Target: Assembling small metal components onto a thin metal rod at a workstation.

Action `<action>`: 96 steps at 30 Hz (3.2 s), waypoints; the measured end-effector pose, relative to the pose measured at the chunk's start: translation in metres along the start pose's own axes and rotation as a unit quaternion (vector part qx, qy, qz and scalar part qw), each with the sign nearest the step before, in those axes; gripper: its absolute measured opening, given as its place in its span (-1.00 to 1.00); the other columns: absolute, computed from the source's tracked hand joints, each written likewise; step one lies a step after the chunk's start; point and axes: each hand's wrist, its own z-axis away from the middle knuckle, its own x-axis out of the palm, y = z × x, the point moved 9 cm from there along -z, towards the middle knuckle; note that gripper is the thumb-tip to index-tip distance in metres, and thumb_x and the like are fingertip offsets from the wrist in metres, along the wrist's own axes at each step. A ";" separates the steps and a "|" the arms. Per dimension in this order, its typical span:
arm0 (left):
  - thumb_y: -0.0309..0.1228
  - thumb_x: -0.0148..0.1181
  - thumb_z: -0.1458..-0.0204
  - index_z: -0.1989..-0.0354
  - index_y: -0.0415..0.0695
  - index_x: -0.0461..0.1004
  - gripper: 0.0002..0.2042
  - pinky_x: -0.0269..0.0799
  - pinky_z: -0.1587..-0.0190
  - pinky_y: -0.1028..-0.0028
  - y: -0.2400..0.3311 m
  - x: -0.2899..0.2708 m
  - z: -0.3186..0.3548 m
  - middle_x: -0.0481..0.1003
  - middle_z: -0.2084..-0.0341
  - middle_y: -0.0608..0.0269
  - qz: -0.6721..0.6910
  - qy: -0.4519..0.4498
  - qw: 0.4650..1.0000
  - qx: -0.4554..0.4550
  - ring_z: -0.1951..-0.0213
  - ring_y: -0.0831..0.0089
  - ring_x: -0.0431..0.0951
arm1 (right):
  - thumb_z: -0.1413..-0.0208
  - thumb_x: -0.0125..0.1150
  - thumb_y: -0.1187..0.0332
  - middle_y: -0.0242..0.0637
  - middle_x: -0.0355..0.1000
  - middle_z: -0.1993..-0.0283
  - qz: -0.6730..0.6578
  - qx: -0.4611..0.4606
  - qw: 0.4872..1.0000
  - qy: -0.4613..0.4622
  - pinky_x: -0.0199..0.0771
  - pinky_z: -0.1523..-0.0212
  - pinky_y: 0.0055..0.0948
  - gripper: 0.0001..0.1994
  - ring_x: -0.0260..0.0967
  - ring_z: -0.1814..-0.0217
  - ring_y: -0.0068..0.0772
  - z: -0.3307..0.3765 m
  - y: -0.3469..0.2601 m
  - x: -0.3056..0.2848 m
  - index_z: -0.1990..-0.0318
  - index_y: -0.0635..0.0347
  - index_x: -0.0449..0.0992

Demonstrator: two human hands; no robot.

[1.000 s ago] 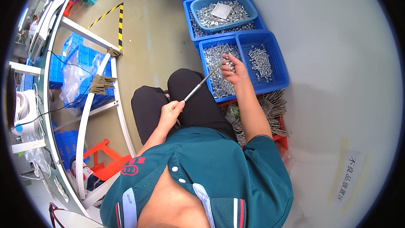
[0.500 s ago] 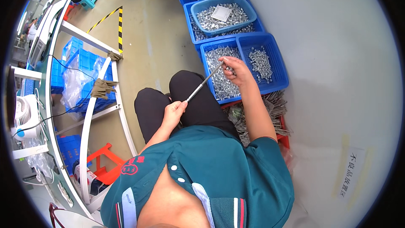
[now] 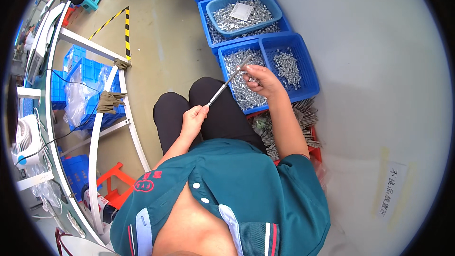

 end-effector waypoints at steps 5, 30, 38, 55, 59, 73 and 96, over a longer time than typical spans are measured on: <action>-0.27 0.13 -0.10 0.69 -0.22 0.27 -0.61 0.05 0.61 0.56 -0.003 -0.004 -0.001 0.14 0.76 0.48 -0.001 0.002 1.000 0.011 0.62 0.72 0.08 | -0.21 -0.10 0.30 -0.27 0.28 0.39 -0.120 0.015 0.991 0.049 0.01 0.78 -0.81 -0.67 0.09 0.61 -0.67 -0.008 0.007 -0.023 -0.01 0.36 0.30; -0.22 0.16 -0.05 0.68 -0.22 0.29 -0.61 0.10 0.65 0.43 -0.004 -0.017 0.007 0.14 0.82 0.22 -0.099 0.025 0.994 0.028 0.71 0.53 0.08 | -0.11 0.02 0.36 -0.34 0.29 0.58 -0.172 0.047 0.984 0.026 -0.05 0.83 -0.74 -0.83 0.06 0.74 -0.67 -0.019 -0.004 -0.013 0.26 0.30 0.42; -0.21 0.16 -0.04 0.68 -0.20 0.32 -0.63 0.14 0.66 0.39 0.007 -0.020 0.012 0.20 0.83 0.14 -0.153 0.047 0.984 0.074 0.77 0.37 0.15 | -0.03 0.15 0.36 -0.36 0.26 0.63 0.071 0.111 0.991 0.002 -0.11 0.82 -0.76 -0.82 -0.02 0.79 -0.73 -0.018 -0.024 -0.019 0.32 0.32 0.47; -0.18 0.16 -0.05 0.68 -0.22 0.29 -0.60 0.11 0.65 0.37 -0.005 -0.025 0.007 0.15 0.81 0.14 -0.122 0.054 0.990 0.039 0.73 0.40 0.09 | -0.10 0.09 0.35 -0.34 0.29 0.56 -0.103 0.084 0.991 0.023 -0.07 0.83 -0.80 -0.85 0.03 0.73 -0.74 -0.031 -0.007 -0.017 0.29 0.25 0.39; -0.18 0.15 -0.05 0.69 -0.22 0.28 -0.59 0.10 0.65 0.37 -0.005 -0.024 0.007 0.15 0.82 0.14 -0.120 0.055 0.990 0.039 0.73 0.40 0.09 | -0.10 0.09 0.37 -0.31 0.31 0.53 -0.150 0.102 0.983 0.020 -0.06 0.82 -0.81 -0.86 0.06 0.70 -0.73 -0.028 -0.005 -0.014 0.27 0.27 0.39; -0.26 0.15 -0.08 0.70 -0.21 0.21 -0.59 0.00 0.65 0.52 -0.004 -0.021 0.005 0.07 0.79 0.43 -0.112 0.051 0.992 0.029 0.64 0.69 0.04 | -0.08 0.14 0.44 -0.33 0.33 0.51 0.037 -0.024 0.994 0.098 -0.03 0.78 -0.79 -0.85 0.12 0.68 -0.72 -0.023 -0.024 -0.020 0.23 0.32 0.43; -0.28 0.14 -0.09 0.69 -0.20 0.29 -0.63 0.05 0.60 0.59 -0.016 -0.006 0.000 0.21 0.75 0.50 -0.045 0.009 0.999 0.013 0.62 0.74 0.12 | -0.18 0.01 0.35 -0.38 0.30 0.52 -0.155 -0.020 0.988 -0.009 -0.02 0.80 -0.79 -0.82 0.08 0.69 -0.74 -0.013 -0.013 -0.002 0.18 0.29 0.40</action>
